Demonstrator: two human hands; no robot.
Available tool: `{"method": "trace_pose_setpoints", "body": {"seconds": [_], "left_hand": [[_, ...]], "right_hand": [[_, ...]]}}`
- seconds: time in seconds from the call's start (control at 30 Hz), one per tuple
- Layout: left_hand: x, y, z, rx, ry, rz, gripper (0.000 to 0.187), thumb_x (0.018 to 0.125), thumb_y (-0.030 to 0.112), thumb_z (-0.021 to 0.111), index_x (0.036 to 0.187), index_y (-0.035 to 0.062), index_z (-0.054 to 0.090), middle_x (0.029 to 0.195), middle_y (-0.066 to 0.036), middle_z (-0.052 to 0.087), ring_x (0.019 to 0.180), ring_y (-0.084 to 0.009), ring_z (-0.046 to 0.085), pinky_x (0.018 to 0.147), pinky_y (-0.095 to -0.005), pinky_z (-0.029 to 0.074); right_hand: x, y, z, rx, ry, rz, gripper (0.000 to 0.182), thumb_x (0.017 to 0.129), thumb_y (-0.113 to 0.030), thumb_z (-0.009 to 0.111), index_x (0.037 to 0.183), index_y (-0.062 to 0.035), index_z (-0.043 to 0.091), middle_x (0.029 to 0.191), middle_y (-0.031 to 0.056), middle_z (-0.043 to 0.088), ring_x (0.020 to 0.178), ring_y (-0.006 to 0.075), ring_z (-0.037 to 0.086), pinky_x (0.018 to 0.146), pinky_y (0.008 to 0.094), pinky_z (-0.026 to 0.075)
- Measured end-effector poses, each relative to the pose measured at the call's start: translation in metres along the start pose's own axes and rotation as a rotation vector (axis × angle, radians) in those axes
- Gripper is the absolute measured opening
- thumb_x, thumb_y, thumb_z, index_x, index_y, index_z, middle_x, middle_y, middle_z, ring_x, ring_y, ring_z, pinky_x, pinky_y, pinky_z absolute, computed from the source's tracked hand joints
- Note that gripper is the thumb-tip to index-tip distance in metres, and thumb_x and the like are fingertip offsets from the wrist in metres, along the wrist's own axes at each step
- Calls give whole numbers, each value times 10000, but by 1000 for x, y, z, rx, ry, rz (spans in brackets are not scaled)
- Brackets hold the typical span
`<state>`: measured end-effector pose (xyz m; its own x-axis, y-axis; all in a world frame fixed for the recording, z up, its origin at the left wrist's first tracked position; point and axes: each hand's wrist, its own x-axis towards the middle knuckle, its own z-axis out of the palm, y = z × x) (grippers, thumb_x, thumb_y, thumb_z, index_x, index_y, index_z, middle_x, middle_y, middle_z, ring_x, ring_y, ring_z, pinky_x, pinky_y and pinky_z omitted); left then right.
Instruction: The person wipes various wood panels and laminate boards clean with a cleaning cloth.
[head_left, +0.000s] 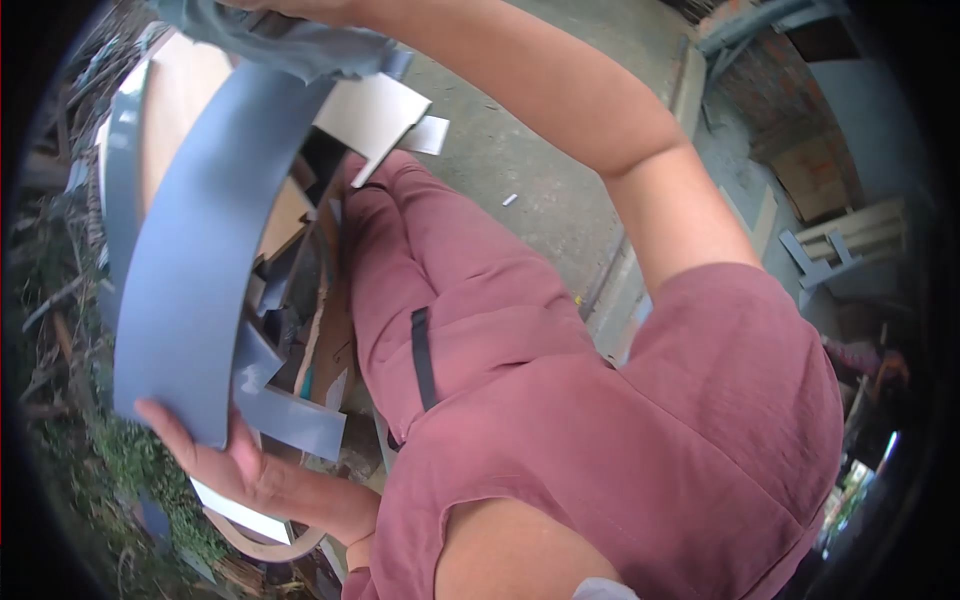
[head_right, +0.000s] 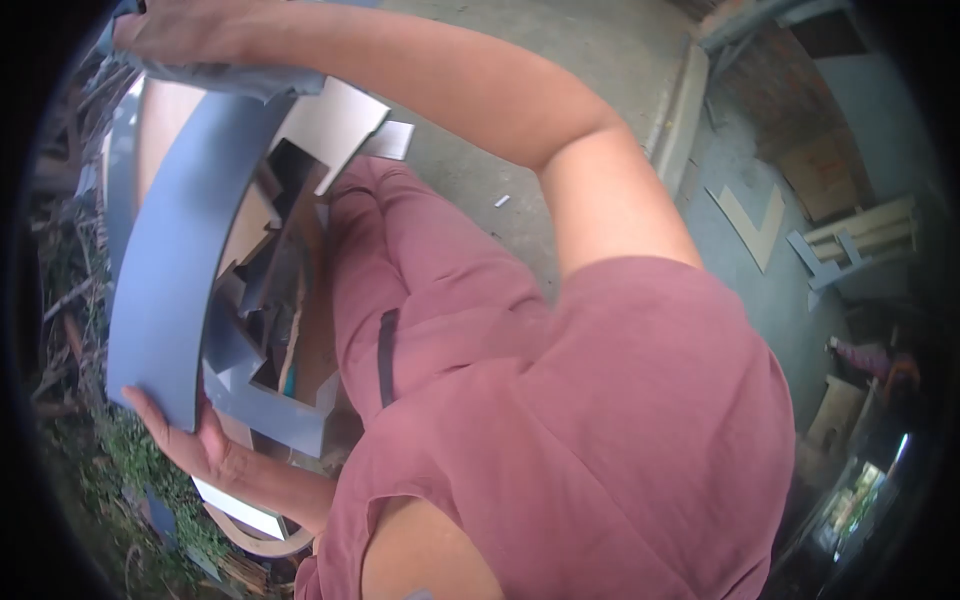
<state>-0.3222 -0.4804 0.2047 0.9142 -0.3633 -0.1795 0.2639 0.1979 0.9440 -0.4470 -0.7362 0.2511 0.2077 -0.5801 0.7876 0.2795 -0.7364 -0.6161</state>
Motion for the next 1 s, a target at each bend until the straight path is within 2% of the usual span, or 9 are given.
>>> {"method": "trace_pose_setpoints", "body": {"seconds": [0.03, 0.07, 0.1, 0.13, 0.27, 0.5, 0.67, 0.9, 1.0], "left_hand": [[2, -4, 0, -12, -33, -11, 540, 802, 303, 628, 1198, -7, 431, 1156, -127, 485, 1050, -256, 475, 910, -417, 385], [4, -9, -1, -25, -63, -21, 548, 800, 319, 628, 1204, 5, 432, 1151, -113, 495, 1046, -247, 480, 909, -413, 376], [2, -12, 1, -51, -94, -26, 539, 807, 324, 619, 1204, 9, 434, 1153, -103, 500, 1052, -235, 479, 915, -408, 371], [-1, -14, 5, -78, -134, -38, 531, 814, 328, 610, 1204, 13, 436, 1155, -92, 504, 1058, -223, 478, 920, -403, 366], [-15, -4, 11, -201, -230, -39, 416, 851, 287, 567, 1151, 12, 478, 1141, -82, 523, 1057, -195, 490, 900, -366, 391], [-24, 24, -7, -113, -211, 21, 341, 859, 282, 558, 1079, 24, 518, 1026, -67, 567, 930, -167, 548, 792, -316, 449], [-26, 39, -28, -134, -176, -39, 343, 865, 309, 544, 1080, 45, 516, 989, -49, 570, 887, -149, 554, 758, -301, 452], [-28, 49, -38, -102, -251, -99, 387, 873, 313, 529, 1086, -9, 502, 992, -54, 568, 887, -119, 543, 770, -248, 426], [-26, 55, -50, -89, -319, -143, 378, 871, 315, 531, 1078, 0, 506, 983, -54, 571, 882, -118, 547, 762, -247, 432]], "right_hand": [[-8, -31, 7, 134, 28, 8, 166, 835, -167, 476, 846, -4, 450, 673, 87, 513, 627, 185, 501, 588, 357, 414], [-2, -37, -5, 578, -442, 253, 195, 844, -214, 492, 858, -22, 463, 744, 98, 560, 679, 198, 512, 619, 325, 428], [-8, -33, 34, 119, -425, 310, 336, 751, -326, 541, 924, -41, 583, 982, 179, 555, 949, 322, 524, 808, 414, 428], [-26, -41, 49, 104, -601, 318, 341, 736, -297, 535, 912, -9, 579, 967, 203, 560, 938, 328, 529, 772, 423, 438], [-100, -32, 87, -222, -363, -262, 290, 729, -184, 606, 1000, -113, 533, 1078, 55, 533, 1036, 226, 486, 924, 412, 300], [-55, 48, 31, -394, -577, 38, 340, 828, -239, 415, 1016, -4, 574, 901, 157, 612, 855, 289, 574, 802, 351, 413], [-56, 180, -87, -710, -202, 239, 384, 862, -291, 437, 1073, 9, 549, 1094, 184, 541, 1046, 294, 497, 900, 327, 364], [-88, 225, -176, -852, 125, 589, 403, 829, -335, 459, 1032, -4, 566, 949, 198, 606, 927, 347, 562, 792, 375, 421], [-108, 237, -218, -572, 169, 908, 385, 859, -289, 453, 1057, 29, 545, 948, 137, 605, 854, 232, 585, 746, 346, 437]]}}
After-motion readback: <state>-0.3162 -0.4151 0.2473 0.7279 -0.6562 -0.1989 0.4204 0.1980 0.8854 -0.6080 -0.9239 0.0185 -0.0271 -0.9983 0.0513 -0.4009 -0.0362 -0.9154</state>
